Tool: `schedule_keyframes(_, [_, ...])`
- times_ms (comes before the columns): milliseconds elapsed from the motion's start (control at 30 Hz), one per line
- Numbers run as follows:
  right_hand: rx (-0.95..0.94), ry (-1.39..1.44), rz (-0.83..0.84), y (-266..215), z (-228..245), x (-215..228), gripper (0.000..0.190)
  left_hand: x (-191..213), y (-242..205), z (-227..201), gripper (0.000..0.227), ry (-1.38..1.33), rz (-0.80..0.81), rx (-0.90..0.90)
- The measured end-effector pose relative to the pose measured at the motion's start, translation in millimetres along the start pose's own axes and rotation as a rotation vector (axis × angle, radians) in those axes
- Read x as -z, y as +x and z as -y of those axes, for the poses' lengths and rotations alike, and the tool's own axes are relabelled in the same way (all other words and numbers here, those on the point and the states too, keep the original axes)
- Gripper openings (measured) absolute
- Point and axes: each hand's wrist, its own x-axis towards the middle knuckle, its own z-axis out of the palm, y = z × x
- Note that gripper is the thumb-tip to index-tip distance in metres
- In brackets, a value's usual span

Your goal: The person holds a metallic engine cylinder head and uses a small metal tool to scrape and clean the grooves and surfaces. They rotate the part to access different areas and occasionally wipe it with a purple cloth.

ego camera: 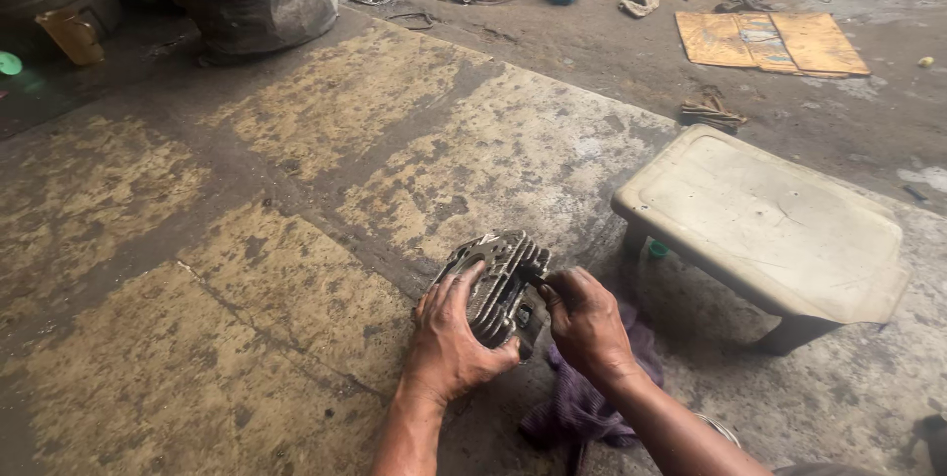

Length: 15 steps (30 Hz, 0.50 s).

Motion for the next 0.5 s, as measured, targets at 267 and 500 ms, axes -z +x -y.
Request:
schedule_keyframes(267, [0.134, -0.019, -0.069, -4.2, -7.3, -18.1, 0.01, 1.8, 0.0, 2.7, 0.102, -0.026, 0.004, -0.016])
schedule_keyframes(500, [0.277, 0.022, -0.189, -1.8, 2.8, -10.0, 0.007, 5.6, 2.5, 2.7, 0.102, -0.031, 0.007, -0.005])
